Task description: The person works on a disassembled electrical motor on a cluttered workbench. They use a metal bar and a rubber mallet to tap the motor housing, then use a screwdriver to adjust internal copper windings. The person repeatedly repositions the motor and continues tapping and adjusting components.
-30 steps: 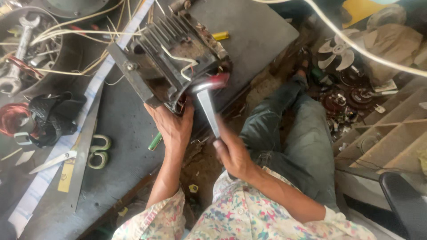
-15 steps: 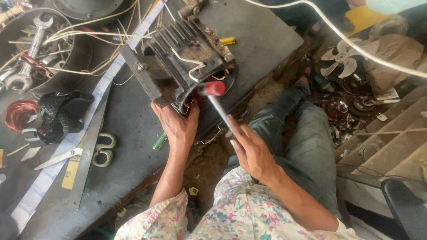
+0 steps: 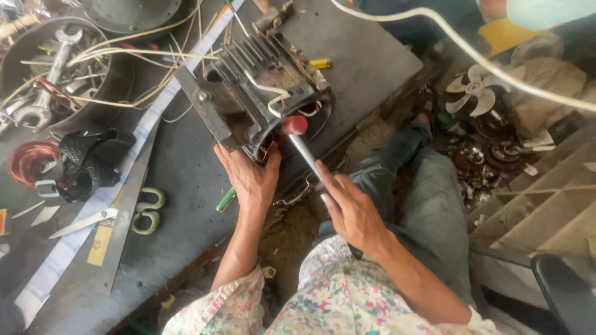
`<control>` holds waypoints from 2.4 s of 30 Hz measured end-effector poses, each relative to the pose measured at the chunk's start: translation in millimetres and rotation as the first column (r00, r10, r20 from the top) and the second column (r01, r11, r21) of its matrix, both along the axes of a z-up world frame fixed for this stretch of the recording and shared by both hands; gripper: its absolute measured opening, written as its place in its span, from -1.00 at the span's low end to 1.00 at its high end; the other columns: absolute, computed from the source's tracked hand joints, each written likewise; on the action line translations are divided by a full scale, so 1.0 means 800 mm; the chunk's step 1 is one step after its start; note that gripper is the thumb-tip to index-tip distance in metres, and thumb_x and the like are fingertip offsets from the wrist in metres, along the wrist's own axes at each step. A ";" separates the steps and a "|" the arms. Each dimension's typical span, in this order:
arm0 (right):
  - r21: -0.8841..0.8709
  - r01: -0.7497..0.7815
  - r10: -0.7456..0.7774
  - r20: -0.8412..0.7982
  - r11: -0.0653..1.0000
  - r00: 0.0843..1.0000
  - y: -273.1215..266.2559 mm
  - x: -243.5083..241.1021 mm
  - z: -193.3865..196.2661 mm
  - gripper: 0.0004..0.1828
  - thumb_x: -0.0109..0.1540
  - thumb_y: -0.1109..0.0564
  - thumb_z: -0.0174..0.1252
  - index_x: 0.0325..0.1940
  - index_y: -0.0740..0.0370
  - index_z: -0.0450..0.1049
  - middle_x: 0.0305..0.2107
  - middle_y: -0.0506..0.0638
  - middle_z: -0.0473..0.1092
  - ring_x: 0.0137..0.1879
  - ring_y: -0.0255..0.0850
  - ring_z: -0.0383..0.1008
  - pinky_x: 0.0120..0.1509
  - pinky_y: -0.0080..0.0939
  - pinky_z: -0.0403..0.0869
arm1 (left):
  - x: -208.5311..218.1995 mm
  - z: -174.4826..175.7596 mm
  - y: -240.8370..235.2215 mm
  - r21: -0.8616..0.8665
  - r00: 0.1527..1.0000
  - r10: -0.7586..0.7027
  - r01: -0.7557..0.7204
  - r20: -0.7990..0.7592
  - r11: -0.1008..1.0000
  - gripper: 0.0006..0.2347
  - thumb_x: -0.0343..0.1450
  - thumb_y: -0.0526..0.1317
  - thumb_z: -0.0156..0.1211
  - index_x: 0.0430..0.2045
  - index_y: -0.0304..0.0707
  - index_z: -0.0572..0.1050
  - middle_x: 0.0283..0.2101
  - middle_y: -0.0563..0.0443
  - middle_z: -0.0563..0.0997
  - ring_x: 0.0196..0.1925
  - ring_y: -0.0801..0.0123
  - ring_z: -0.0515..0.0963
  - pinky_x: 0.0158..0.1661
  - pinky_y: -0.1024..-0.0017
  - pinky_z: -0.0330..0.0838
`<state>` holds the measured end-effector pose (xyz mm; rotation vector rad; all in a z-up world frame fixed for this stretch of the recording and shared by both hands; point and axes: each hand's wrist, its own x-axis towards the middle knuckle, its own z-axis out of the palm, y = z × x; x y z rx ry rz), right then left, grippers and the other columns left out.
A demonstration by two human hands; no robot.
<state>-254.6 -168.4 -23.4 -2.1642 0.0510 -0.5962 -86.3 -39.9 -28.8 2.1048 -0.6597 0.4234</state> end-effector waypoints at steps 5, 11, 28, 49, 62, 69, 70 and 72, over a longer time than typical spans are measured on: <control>-0.051 0.004 -0.002 0.039 0.999 0.999 -0.002 0.001 -0.015 -0.25 0.32 0.34 0.10 0.60 0.25 0.08 -0.17 0.16 0.36 -0.18 0.01 0.42 -0.05 -0.04 0.47 | -0.001 0.002 -0.002 -0.032 1.000 0.016 -0.016 0.004 0.999 -0.50 0.30 -0.29 0.39 0.06 -0.49 0.30 0.06 -0.40 0.38 0.10 -0.26 0.32 0.16 -0.09 0.22; 0.517 -0.116 0.073 0.104 0.848 0.992 0.021 -0.002 -0.030 -0.34 0.42 0.33 -0.06 0.61 0.19 -0.03 -0.04 0.04 0.46 -0.36 -0.41 0.39 -0.32 -0.33 0.48 | 0.000 -0.006 0.003 -0.024 0.999 0.010 -0.011 -0.031 1.000 -0.43 0.31 -0.27 0.39 0.15 -0.51 0.25 0.08 -0.46 0.35 0.13 -0.30 0.31 0.16 -0.11 0.22; 0.577 -0.097 0.122 -0.005 0.811 0.993 0.033 -0.006 -0.061 -0.30 0.45 0.29 -0.05 0.65 0.01 -0.06 -0.11 0.06 0.46 -0.41 -0.41 0.38 -0.36 -0.38 0.53 | 0.001 -0.016 0.005 0.020 1.000 0.014 -0.013 -0.021 1.000 -0.31 0.36 -0.25 0.41 0.33 -0.43 0.11 0.23 -0.49 0.30 0.31 -0.33 0.28 0.31 -0.11 0.16; -0.646 0.340 -0.336 0.136 0.683 0.932 -0.162 0.104 0.079 -0.60 0.23 0.17 0.35 0.17 0.19 0.55 -0.04 0.06 0.46 -0.02 0.00 0.55 -0.05 -0.04 0.55 | -0.001 0.026 -0.004 0.015 1.000 0.017 -0.017 0.012 1.000 -0.44 0.25 -0.26 0.45 0.09 -0.44 0.31 0.09 -0.37 0.39 0.12 -0.25 0.35 0.13 -0.06 0.27; -0.336 0.147 -0.130 0.071 0.930 0.989 -0.060 0.065 0.011 -0.75 0.18 0.10 0.37 -0.12 0.23 0.58 -0.25 0.07 0.54 -0.11 -0.02 0.55 0.01 -0.03 0.51 | 0.005 0.021 0.013 0.043 0.993 -0.098 0.096 0.071 0.995 -0.43 0.26 -0.21 0.39 0.13 -0.40 0.28 0.09 -0.39 0.38 0.16 -0.18 0.38 0.15 -0.08 0.31; -0.202 0.064 -0.071 -0.030 0.977 0.997 -0.036 0.047 0.019 -0.73 0.23 0.22 0.29 0.03 0.21 0.59 -0.24 0.07 0.53 -0.28 -0.09 0.56 -0.18 -0.16 0.55 | 0.055 0.027 0.043 0.115 0.912 -0.377 0.362 0.164 0.925 -0.41 0.36 0.10 0.33 0.13 -0.32 0.31 0.02 -0.33 0.52 0.05 -0.14 0.55 0.13 0.00 0.44; -0.191 0.079 -0.083 -0.016 0.978 0.996 -0.037 0.044 0.021 -0.72 0.24 0.23 0.28 0.04 0.22 0.59 -0.23 0.07 0.53 -0.25 -0.07 0.57 -0.17 -0.16 0.55 | 0.055 0.027 0.046 0.072 0.910 -0.396 0.390 0.126 0.918 -0.35 0.40 0.16 0.25 0.20 -0.38 0.26 0.04 -0.34 0.51 0.07 -0.14 0.56 0.14 0.00 0.44; -0.171 0.110 -0.109 0.016 0.979 0.994 -0.041 0.037 0.026 -0.71 0.24 0.26 0.27 0.06 0.23 0.58 -0.21 0.08 0.53 -0.20 -0.04 0.59 -0.14 -0.15 0.56 | 0.056 0.028 0.051 -0.017 0.898 -0.436 0.438 0.058 0.899 -0.22 0.48 0.29 0.11 0.34 -0.50 0.15 0.09 -0.36 0.51 0.11 -0.15 0.58 0.16 0.01 0.45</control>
